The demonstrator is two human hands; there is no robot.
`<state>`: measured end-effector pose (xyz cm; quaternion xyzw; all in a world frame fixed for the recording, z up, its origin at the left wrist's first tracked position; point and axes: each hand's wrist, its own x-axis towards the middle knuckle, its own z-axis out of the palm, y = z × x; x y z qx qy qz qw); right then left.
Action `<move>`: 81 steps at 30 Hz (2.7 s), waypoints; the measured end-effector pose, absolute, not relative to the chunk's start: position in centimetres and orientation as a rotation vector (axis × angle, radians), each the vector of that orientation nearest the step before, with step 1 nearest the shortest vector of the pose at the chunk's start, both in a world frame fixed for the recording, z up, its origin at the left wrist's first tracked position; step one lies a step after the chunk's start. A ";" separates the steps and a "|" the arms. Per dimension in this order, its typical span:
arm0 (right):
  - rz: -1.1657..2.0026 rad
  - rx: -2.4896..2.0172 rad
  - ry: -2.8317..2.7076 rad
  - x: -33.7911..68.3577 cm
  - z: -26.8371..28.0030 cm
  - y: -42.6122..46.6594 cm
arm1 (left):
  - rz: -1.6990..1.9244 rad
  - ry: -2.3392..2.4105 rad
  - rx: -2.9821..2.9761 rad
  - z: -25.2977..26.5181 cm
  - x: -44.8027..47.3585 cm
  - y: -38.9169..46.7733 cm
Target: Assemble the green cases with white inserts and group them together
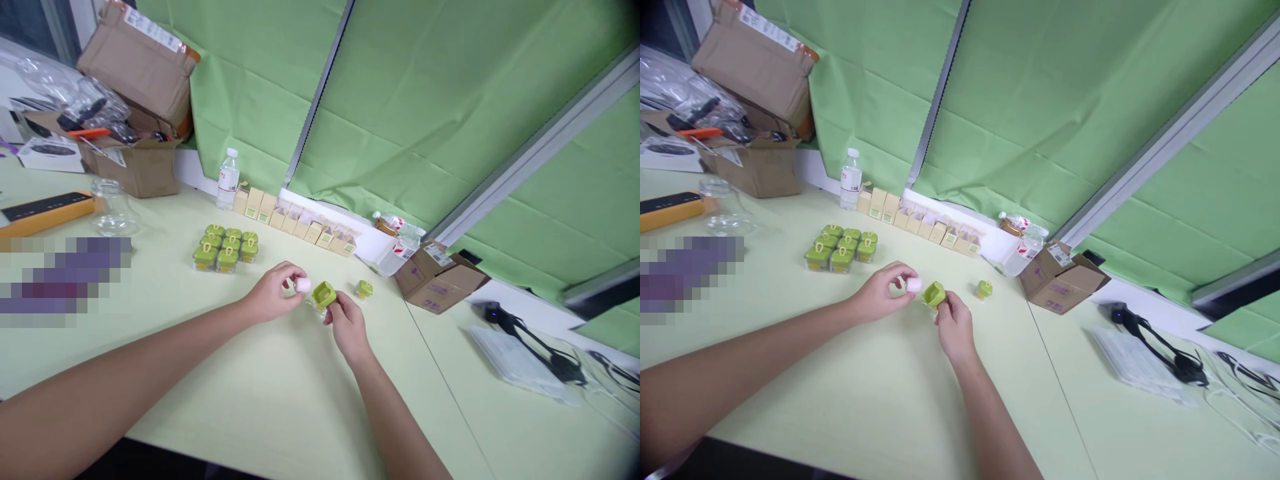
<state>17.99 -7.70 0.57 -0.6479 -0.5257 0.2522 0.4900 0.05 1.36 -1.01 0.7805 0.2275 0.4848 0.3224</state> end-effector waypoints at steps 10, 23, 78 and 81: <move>0.685 -1.549 -1.247 17.8 0.4 -7.6 | 1.097 0.608 1.365 -1.1 0.8 1.4; 0.872 -1.487 -1.161 17.5 0.1 -7.5 | 0.876 0.460 1.212 -0.5 0.7 1.1; 1.191 -1.098 -0.903 17.7 0.7 -7.8 | 1.063 0.386 1.659 -0.9 0.8 0.4; 1.249 -1.050 -0.887 17.0 0.8 -7.9 | 1.137 0.427 1.715 -1.0 1.0 0.1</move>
